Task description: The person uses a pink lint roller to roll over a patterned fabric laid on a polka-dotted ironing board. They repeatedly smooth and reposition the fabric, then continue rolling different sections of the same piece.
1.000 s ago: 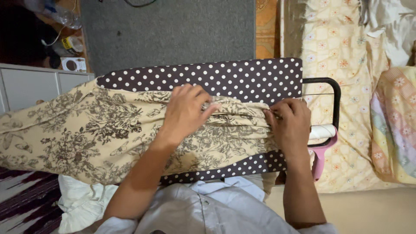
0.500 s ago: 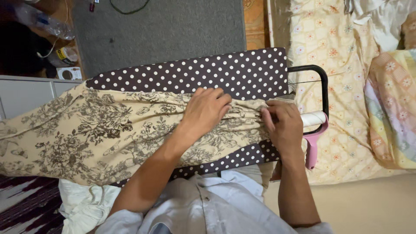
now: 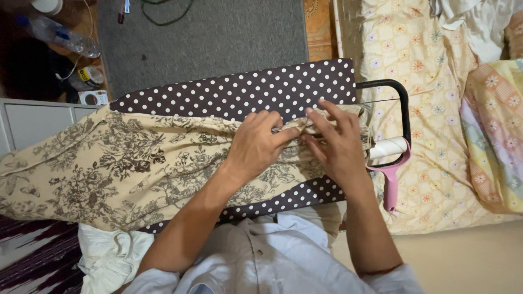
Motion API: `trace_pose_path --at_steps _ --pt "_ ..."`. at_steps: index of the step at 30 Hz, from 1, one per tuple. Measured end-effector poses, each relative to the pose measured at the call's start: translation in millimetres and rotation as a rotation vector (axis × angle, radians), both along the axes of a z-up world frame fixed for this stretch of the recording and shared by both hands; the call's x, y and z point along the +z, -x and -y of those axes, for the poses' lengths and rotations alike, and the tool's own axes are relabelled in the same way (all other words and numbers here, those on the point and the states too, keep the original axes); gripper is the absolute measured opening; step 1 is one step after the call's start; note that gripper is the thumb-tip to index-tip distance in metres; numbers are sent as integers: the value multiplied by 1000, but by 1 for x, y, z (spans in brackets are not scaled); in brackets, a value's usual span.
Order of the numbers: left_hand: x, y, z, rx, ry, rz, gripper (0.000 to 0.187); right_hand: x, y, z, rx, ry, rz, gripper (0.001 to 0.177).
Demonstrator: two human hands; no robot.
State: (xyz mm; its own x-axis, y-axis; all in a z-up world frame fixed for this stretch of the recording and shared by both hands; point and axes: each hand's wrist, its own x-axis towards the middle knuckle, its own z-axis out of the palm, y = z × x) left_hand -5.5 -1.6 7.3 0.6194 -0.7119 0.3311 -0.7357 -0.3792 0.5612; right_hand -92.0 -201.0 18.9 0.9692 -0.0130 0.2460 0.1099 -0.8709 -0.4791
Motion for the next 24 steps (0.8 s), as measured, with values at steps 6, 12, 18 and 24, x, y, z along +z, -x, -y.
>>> trace_pose_path --at_steps 6,12,18,24 --pt "-8 -3 -3 30 8 -15 12 4 -22 13 185 -125 -73 23" --pt "-5 -12 -11 86 72 -73 19 9 -39 21 178 -282 -285 28" --pt "-2 -20 -3 64 59 -116 20 7 -52 14 268 -229 -160 22" --pt "-4 -29 -2 126 133 -141 17 2 -62 26 203 -376 -193 16"
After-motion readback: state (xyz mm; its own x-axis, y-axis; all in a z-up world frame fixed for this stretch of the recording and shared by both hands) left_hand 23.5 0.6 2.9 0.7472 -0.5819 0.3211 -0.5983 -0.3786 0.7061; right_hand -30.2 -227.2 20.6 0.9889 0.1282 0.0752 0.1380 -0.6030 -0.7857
